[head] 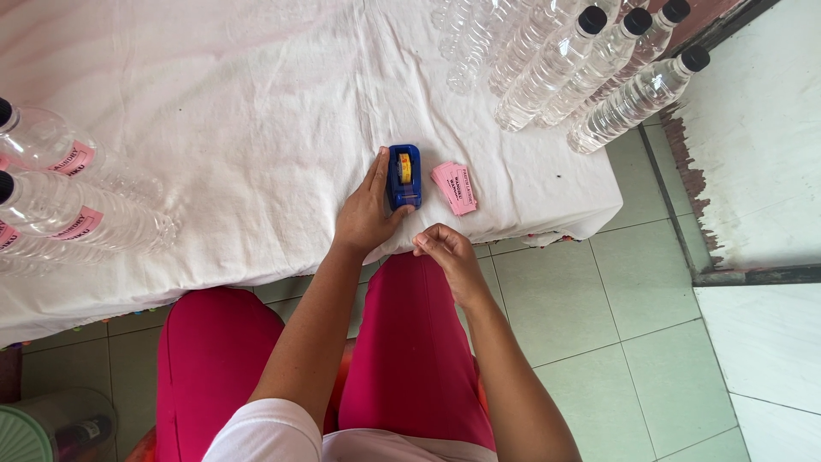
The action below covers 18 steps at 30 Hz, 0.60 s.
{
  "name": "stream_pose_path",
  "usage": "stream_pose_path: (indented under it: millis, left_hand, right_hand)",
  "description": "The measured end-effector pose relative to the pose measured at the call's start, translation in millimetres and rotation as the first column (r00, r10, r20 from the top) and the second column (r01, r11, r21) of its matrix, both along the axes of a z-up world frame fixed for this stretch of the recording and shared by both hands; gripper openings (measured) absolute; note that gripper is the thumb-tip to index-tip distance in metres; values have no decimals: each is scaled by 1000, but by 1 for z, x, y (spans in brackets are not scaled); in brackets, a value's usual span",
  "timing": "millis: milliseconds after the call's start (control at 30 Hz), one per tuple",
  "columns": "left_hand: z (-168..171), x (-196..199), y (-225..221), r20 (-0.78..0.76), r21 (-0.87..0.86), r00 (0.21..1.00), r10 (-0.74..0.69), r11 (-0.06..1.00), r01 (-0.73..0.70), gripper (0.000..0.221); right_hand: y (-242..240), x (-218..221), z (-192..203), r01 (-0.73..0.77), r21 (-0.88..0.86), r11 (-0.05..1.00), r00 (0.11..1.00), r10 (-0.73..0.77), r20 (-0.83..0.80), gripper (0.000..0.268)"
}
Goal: Applying pink adhesive labels to clear plastic bottles and arranging them on a table.
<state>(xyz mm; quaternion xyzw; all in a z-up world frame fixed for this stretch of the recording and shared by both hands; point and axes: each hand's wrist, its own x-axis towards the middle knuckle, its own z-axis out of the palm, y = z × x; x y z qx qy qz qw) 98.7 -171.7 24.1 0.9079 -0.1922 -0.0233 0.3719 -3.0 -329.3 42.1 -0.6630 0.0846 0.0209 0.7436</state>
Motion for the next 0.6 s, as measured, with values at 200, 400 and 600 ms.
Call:
stream_pose_path:
  millis: [200,400,600]
  left_hand:
    - [-2,0,0,0,2,1000,-4,1000,4,101]
    - [0,1,0,-14,2,1000,-2,1000,2,100]
    - [-1,1,0,-20,10,1000,-2,1000,3,100]
  right_hand:
    - [-14,-5,31,-114,15,993,991,115,-72,21]
    - [-18,-5,40,-198,-24,980,977,195,-86,18]
    - [-17,-7,45,-257,-11,966,962,255,-102,17]
